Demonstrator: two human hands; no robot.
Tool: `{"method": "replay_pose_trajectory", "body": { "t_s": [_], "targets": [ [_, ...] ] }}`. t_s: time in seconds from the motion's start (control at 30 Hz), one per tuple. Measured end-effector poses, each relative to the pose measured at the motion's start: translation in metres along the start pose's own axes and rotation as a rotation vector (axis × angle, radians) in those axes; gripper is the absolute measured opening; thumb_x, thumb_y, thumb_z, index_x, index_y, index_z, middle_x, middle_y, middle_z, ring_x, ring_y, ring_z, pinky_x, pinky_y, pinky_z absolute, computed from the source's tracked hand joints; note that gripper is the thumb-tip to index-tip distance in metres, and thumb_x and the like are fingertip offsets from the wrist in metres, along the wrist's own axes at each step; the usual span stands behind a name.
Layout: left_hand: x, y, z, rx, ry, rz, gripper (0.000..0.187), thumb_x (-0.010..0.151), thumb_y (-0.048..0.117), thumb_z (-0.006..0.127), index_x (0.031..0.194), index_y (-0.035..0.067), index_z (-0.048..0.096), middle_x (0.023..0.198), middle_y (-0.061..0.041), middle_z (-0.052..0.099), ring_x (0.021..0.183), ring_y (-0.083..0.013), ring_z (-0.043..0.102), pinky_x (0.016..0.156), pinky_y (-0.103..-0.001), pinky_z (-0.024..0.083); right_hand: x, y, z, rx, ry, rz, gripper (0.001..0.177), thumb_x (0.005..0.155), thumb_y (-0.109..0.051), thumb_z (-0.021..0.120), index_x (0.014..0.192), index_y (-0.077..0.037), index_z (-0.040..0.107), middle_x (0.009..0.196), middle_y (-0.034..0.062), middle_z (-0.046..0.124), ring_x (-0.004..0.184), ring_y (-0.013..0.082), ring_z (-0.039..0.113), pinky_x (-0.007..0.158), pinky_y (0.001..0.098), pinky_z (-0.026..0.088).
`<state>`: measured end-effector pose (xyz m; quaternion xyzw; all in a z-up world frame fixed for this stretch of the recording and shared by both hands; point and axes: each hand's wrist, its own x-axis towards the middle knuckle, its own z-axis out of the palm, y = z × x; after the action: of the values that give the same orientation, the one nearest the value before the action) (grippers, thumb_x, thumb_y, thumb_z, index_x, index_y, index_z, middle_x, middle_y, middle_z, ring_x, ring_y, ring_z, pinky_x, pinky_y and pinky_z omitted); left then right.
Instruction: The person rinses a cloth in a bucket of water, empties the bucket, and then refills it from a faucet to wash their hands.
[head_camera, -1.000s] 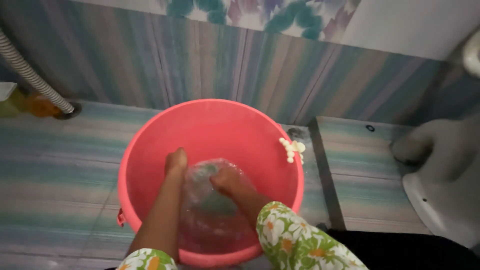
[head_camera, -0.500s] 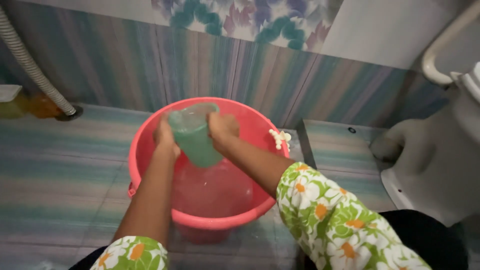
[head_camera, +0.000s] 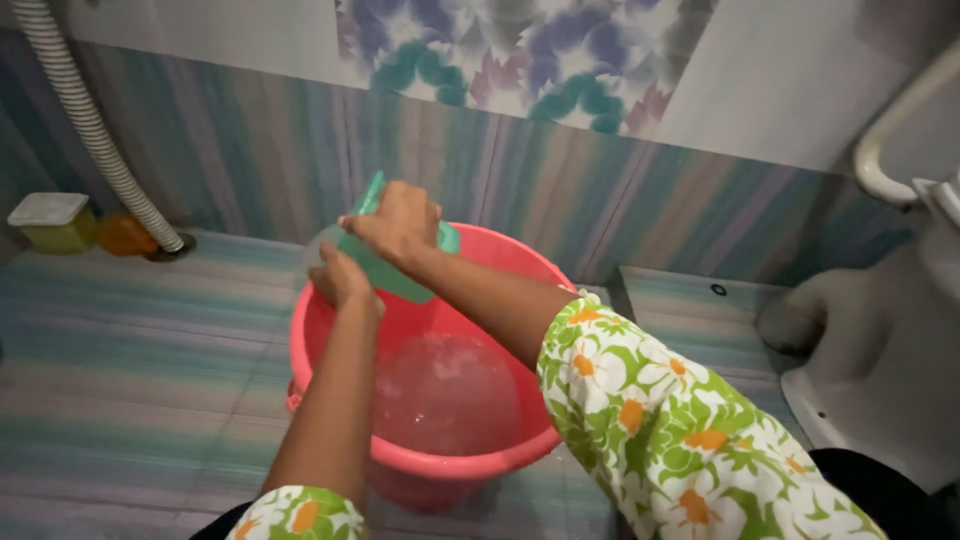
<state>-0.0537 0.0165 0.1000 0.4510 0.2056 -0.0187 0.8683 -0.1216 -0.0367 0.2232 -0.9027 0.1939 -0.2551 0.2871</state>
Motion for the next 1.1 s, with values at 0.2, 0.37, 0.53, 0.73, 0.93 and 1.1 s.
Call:
{"method": "replay_pose_trajectory", "body": {
  "t_s": [0.2, 0.37, 0.53, 0.73, 0.93, 1.1],
  "targets": [
    [0.039, -0.024, -0.002, 0.235, 0.167, 0.216, 0.055, 0.106, 0.039, 0.049, 0.140, -0.004, 0.054, 0.140, -0.029, 0.056, 0.120, -0.0421, 0.062, 0.096, -0.048, 0.052, 0.005, -0.021, 0.014, -0.161, -0.057, -0.265, 0.045, 0.067, -0.047, 0.085, 0.074, -0.004, 0.075, 0.080, 0.0201, 0.074, 0.080, 0.0366, 0.073, 0.080, 0.0485, 0.053],
    [0.035, -0.005, -0.004, 0.766, 0.073, 0.278, 0.050, 0.097, 0.042, 0.056, 0.132, 0.006, 0.056, 0.136, -0.019, 0.058, 0.119, -0.0362, 0.064, 0.092, -0.045, 0.056, 0.006, -0.040, 0.028, -0.275, -0.106, -0.487, 0.032, 0.068, -0.037, 0.083, 0.075, -0.006, 0.074, 0.077, 0.0185, 0.072, 0.079, 0.0355, 0.070, 0.087, 0.0492, 0.042],
    [0.045, -0.007, -0.013, 0.399, -0.160, 0.215, 0.047, 0.099, 0.039, 0.053, 0.134, 0.008, 0.056, 0.137, -0.015, 0.059, 0.120, -0.0322, 0.063, 0.096, -0.044, 0.056, 0.013, -0.043, 0.051, -0.457, -0.063, -0.691, 0.023, 0.065, -0.029, 0.084, 0.077, -0.012, 0.075, 0.081, 0.0140, 0.072, 0.084, 0.0308, 0.069, 0.087, 0.0457, 0.041],
    [0.040, -0.022, -0.006, -0.048, -0.461, 0.111, 0.044, 0.101, 0.037, 0.048, 0.136, 0.010, 0.055, 0.138, -0.011, 0.060, 0.122, -0.0274, 0.063, 0.099, -0.042, 0.056, 0.002, -0.050, 0.031, -0.753, -0.049, -0.906, 0.022, 0.058, -0.024, 0.083, 0.078, -0.019, 0.075, 0.082, 0.0055, 0.072, 0.088, 0.0232, 0.069, 0.090, 0.0409, 0.042],
    [0.034, -0.031, 0.002, -0.505, -0.736, -0.007, 0.041, 0.104, 0.034, 0.044, 0.137, 0.013, 0.054, 0.138, -0.007, 0.061, 0.124, -0.0225, 0.063, 0.103, -0.040, 0.055, 0.006, -0.017, 0.023, -0.639, -0.012, -0.770, 0.016, 0.061, -0.026, 0.080, 0.075, -0.018, 0.077, 0.080, 0.0092, 0.072, 0.085, 0.0274, 0.070, 0.094, 0.0470, 0.043],
    [0.017, -0.022, 0.004, -0.142, -0.371, -0.227, 0.045, 0.101, 0.052, 0.050, 0.119, 0.013, 0.066, 0.114, -0.009, 0.068, 0.091, -0.0252, 0.064, 0.066, -0.042, 0.046, -0.002, 0.016, -0.003, -0.374, 0.062, -0.477, 0.033, 0.074, -0.040, 0.074, 0.073, -0.007, 0.075, 0.076, 0.0202, 0.072, 0.072, 0.0374, 0.071, 0.077, 0.0518, 0.051]
  ]
}}
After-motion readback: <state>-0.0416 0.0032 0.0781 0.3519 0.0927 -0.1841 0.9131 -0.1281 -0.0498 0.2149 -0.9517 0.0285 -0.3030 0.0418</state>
